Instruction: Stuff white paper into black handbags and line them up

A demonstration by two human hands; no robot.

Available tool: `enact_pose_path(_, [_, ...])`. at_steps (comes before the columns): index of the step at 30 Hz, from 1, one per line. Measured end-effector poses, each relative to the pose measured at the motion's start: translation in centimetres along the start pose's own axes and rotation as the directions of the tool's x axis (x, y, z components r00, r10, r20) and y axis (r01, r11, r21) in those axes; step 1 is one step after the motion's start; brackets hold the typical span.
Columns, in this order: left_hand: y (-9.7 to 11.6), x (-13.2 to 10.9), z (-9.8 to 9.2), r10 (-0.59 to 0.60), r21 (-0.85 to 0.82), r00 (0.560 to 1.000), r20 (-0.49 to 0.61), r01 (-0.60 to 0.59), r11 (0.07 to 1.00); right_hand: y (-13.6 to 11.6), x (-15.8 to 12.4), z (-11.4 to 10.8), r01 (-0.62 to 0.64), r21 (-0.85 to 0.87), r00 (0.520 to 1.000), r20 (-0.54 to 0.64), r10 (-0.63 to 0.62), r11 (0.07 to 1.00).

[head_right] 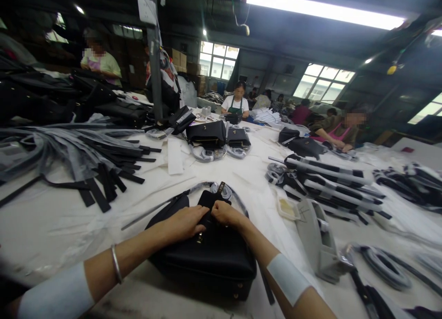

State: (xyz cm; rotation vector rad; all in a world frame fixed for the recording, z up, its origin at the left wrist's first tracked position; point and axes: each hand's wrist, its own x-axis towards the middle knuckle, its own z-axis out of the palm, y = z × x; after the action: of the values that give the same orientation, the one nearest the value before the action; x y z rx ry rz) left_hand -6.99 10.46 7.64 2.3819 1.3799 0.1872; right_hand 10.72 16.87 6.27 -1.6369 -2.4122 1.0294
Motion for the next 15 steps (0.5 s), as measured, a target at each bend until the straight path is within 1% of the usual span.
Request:
enact_pose_path(2, [0.0,0.0,0.3,0.010,0.001,1.000,0.018,-0.010,1.000,-0.6,-0.5,0.1,-0.001,-0.089,0.999,-0.038,-0.002,0.996])
enact_pose_path(5, [0.1,0.1,0.5,0.029,-0.010,0.999,0.040,-0.029,1.000,-1.2,-1.9,-0.4,0.006,-0.213,0.999,-0.048,-0.016,0.977])
enact_pose_path(7, [0.2,0.1,0.6,0.037,-0.023,0.998,0.047,-0.036,0.999,-1.0,-3.0,-1.7,-0.007,-0.288,0.999,-0.051,-0.008,0.957])
enact_pose_path(10, [0.2,0.2,0.8,0.038,-0.044,0.998,0.044,-0.036,0.998,-0.1,-5.0,-5.3,-0.069,-0.392,0.994,-0.108,0.028,0.917])
enact_pose_path(12, [0.1,0.3,0.8,0.038,-0.055,0.999,0.037,-0.036,0.998,0.3,-6.2,-7.6,-0.094,-0.445,0.988,-0.151,0.029,0.890])
enact_pose_path(14, [0.0,0.3,0.9,0.042,-0.057,0.999,0.030,-0.040,0.998,0.1,-6.8,-8.5,-0.060,-0.485,0.989,-0.148,-0.014,0.872])
enact_pose_path(15, [0.0,0.3,0.8,0.044,-0.055,0.999,0.027,-0.043,0.998,-0.1,-6.8,-8.4,-0.020,-0.500,0.991,-0.124,-0.049,0.866])
